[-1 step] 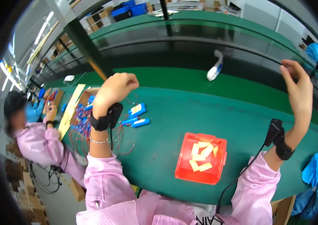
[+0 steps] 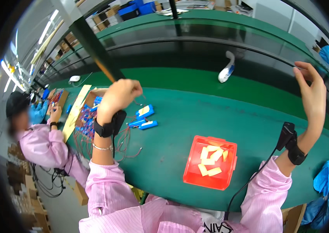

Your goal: Attaching small blue cylindrical components to white plastic housings using adhesive strips on an assembly line.

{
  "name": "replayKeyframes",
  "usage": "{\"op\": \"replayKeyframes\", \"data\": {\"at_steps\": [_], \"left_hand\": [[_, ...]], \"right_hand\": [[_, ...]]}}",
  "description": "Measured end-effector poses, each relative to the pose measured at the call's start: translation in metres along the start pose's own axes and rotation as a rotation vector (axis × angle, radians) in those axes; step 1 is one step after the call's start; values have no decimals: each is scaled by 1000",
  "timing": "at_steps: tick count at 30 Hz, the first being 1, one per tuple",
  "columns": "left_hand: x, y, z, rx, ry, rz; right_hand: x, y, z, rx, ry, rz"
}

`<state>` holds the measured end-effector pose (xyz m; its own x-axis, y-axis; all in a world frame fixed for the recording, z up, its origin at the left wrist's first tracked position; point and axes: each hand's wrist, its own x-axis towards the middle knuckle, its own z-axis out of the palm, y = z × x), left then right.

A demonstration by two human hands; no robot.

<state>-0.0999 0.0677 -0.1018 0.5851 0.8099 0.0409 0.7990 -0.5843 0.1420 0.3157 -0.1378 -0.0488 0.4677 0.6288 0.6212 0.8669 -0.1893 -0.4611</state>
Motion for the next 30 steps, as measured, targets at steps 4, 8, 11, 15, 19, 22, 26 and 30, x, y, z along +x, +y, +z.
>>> {"op": "replayKeyframes", "data": {"at_steps": [4, 8, 11, 15, 19, 22, 26, 30], "left_hand": [[-54, -20, 38, 4, -81, -88], [-73, -17, 74, 19, 50, -132], [-79, -4, 77, 74, 176, -100], [-83, 8, 76, 169, 250, 79], [-87, 21, 83, 45, 201, 126], [-90, 28, 84, 61, 223, 117], [-80, 40, 72, -115, 379, 145], [-45, 87, 30, -454, 590, 215]], "right_hand": [[4, 6, -5, 19, -68, 38], [3, 10, -3, 69, -85, -28], [3, 14, -3, 77, -78, -27], [3, 18, -6, 84, -68, -18], [3, 15, -5, 84, -76, -54], [0, 11, -4, 157, -84, -45], [-5, -9, -1, 166, -60, -129], [-9, -23, 19, 326, -147, -232]]}}
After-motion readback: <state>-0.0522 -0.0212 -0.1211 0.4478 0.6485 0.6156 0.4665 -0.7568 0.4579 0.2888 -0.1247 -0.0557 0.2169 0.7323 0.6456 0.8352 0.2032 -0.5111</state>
